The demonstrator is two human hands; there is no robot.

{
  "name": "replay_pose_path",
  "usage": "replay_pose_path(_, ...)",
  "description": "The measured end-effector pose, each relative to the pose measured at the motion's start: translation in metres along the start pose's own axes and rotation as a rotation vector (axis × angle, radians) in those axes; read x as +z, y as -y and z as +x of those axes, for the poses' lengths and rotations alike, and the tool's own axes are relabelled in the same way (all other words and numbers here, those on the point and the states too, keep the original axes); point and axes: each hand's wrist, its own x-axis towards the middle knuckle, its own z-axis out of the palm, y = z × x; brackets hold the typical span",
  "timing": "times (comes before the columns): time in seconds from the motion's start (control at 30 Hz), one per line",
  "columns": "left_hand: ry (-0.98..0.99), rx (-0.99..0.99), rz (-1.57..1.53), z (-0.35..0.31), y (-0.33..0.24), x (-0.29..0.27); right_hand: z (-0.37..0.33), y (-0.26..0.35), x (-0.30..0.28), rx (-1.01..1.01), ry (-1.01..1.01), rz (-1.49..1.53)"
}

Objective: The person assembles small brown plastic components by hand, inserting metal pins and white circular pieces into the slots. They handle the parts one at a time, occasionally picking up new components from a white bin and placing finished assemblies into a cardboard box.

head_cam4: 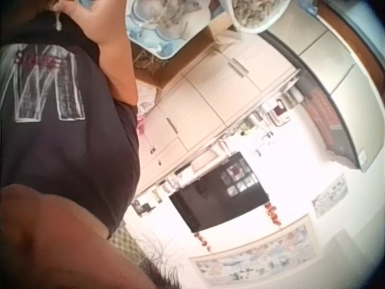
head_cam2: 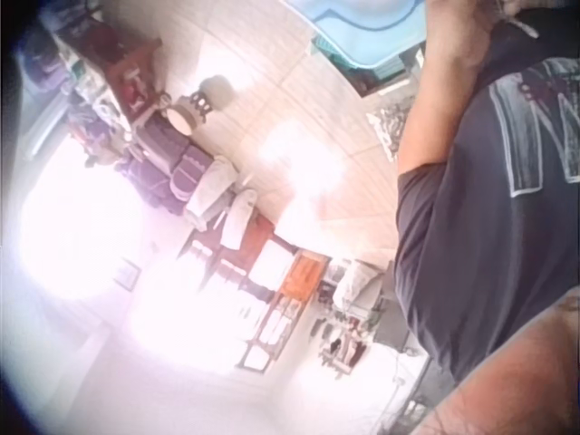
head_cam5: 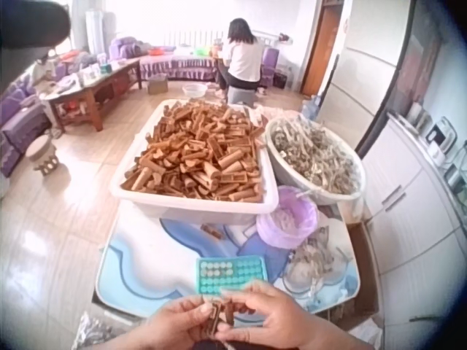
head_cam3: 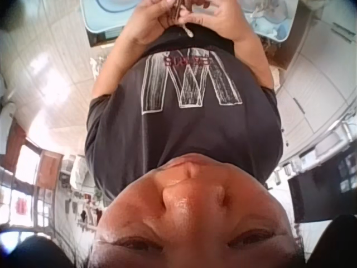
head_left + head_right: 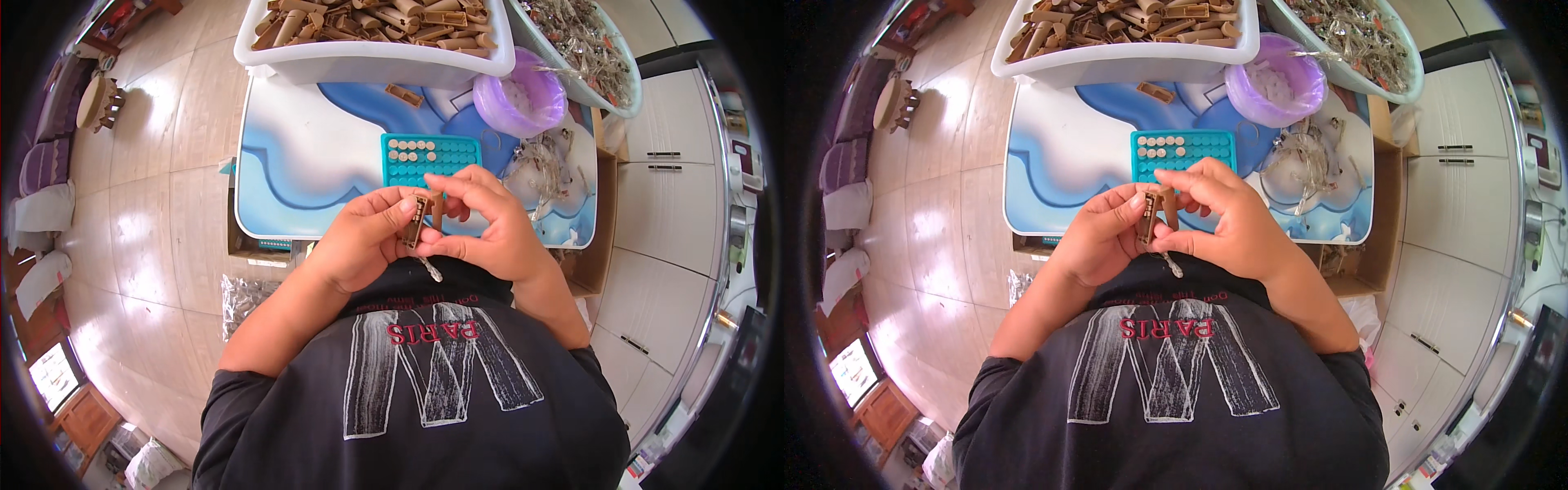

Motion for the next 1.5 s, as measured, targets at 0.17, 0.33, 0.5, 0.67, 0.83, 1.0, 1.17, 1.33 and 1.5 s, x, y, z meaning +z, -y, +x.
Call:
replay_pose_path(0.17, 0.257, -0.078, -0.096, 0.007, 0.009, -0.008, -0.006, 0.001, -0.006, -0.103, 0.099, 0.008)
replay_pose_path(0.33, 0.242, -0.145, -0.149, 0.003, 0.011, -0.004, -0.009, 0.005, -0.013, -0.172, 0.182, -0.029)
replay_pose_path(0.5, 0.274, -0.166, -0.134, 0.005, 0.01, -0.009, -0.014, 0.001, -0.008, -0.183, 0.122, -0.083)
replay_pose_path(0.67, 0.018, -0.067, 0.018, 0.0, 0.001, 0.007, -0.015, 0.005, -0.005, -0.232, -0.172, -0.36)
replay_pose_path(0.83, -0.13, -0.007, 0.132, 0.001, 0.003, 0.015, -0.012, 0.009, -0.003, -0.267, -0.225, -0.392)
replay_pose_path(1.0, -0.088, -0.022, 0.006, 0.003, 0.005, 0.013, -0.013, 0.003, 0.01, -0.247, -0.158, -0.433)
replay_pose_path(1.17, -0.082, 0.024, 0.043, 0.003, 0.007, 0.013, -0.012, -0.001, 0.009, -0.246, -0.195, -0.45)
replay_pose_path(1.33, -0.033, 0.033, -0.002, 0.005, 0.008, 0.009, -0.011, 0.001, 0.008, -0.258, -0.228, -0.462)
replay_pose_path(1.5, -0.07, 0.042, -0.047, 0.006, 0.009, 0.014, -0.011, 0.002, 0.01, -0.255, -0.203, -0.46)
